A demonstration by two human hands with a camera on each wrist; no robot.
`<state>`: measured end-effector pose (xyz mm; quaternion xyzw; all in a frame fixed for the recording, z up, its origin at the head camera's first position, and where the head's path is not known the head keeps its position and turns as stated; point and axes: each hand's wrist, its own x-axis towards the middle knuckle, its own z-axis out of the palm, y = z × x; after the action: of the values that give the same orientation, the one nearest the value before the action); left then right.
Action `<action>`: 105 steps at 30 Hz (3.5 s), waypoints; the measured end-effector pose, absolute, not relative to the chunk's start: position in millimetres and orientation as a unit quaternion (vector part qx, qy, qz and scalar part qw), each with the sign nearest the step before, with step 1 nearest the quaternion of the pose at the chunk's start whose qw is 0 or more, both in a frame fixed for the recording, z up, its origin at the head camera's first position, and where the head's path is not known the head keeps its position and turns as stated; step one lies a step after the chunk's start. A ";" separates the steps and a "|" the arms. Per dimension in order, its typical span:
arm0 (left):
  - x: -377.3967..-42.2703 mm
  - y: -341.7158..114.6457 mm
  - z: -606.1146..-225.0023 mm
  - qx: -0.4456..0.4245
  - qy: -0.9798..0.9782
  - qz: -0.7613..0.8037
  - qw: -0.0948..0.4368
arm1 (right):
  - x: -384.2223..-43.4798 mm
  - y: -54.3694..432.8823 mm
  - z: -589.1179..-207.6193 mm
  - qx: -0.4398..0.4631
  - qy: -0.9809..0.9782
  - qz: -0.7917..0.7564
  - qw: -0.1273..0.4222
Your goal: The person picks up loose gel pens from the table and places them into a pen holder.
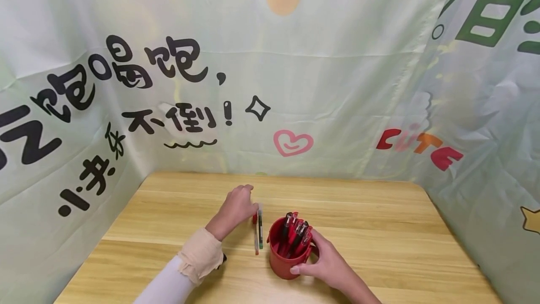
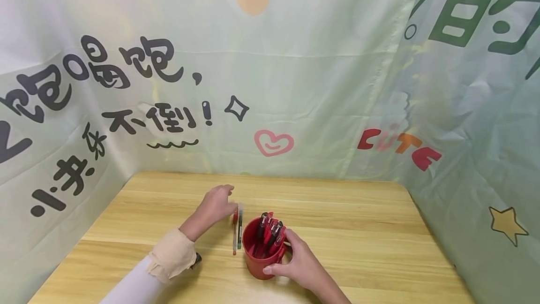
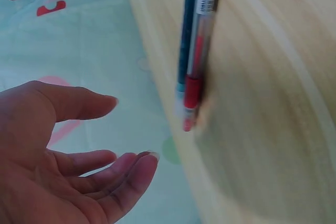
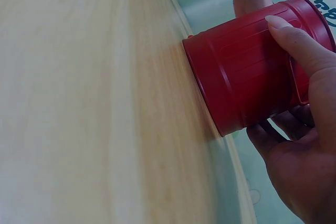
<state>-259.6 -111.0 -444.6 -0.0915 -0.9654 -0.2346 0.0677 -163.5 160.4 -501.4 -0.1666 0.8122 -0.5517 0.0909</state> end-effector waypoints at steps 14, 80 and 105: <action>-264.0 -113.5 -462.2 -0.099 -0.968 -0.228 0.036 | -164.2 159.8 -501.4 -0.172 0.812 -0.550 0.089; -259.4 -109.4 -455.1 -0.073 -0.960 -0.272 0.006 | -162.4 159.9 -499.8 -0.162 0.813 -0.551 0.097; -228.6 -83.3 -415.4 -0.146 -0.949 -0.250 0.123 | -162.9 160.2 -500.5 -0.172 0.817 -0.543 0.085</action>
<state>-228.6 -83.3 -415.4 -0.1457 -0.9494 -0.2497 0.1225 -162.9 160.2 -500.5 -0.1720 0.8174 -0.5431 0.0851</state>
